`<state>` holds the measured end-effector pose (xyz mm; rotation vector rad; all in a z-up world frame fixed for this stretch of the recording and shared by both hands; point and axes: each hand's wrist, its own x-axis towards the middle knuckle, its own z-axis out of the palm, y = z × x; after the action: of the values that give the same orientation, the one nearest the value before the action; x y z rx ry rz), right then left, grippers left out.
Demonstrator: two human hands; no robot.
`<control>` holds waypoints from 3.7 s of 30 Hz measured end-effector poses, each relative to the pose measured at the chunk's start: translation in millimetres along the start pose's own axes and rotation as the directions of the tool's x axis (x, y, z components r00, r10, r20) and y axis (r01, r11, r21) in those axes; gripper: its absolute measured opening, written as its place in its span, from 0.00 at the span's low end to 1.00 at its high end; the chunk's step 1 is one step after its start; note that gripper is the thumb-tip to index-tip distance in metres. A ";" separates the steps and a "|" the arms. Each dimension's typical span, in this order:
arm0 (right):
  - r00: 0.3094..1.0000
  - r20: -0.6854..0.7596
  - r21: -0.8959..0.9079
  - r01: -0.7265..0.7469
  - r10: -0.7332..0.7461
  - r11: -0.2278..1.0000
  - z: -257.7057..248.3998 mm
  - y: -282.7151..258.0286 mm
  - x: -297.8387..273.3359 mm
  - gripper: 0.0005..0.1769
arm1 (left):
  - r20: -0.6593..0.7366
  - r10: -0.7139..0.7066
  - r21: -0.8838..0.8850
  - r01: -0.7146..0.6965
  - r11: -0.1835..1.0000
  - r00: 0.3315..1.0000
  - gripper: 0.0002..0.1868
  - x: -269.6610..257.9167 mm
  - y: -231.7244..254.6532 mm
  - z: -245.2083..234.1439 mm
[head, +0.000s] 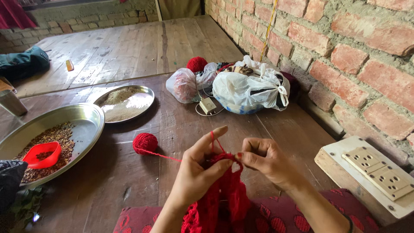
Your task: The person crochets a red circular piece using a crochet hook and red yarn. They periodically pause to flatten and adjust the growing fabric on the floor before resuming stitching.
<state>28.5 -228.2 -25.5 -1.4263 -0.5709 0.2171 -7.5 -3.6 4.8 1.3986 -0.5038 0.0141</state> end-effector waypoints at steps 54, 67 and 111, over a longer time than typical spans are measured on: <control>0.999 0.032 -0.209 0.050 -0.044 0.977 -19.0 -7.6 0.7 0.17 | 0.021 0.073 0.249 -0.076 0.965 0.997 0.26 -5.2 2.7 12.8; 0.999 -0.038 -0.109 -0.019 0.015 0.994 -14.1 -5.2 4.1 0.15 | -0.084 0.083 0.041 -0.080 0.996 0.993 0.36 -0.6 -12.7 15.5; 0.988 0.148 0.013 0.041 -0.043 0.999 -48.1 9.9 -2.6 0.15 | 0.070 -0.167 -0.219 0.179 0.959 0.983 0.31 8.9 -49.4 21.5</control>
<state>52.0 -269.8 -37.6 -1.3943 -0.7200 0.2942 8.3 -35.8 -36.5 1.2189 -0.4099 -0.2152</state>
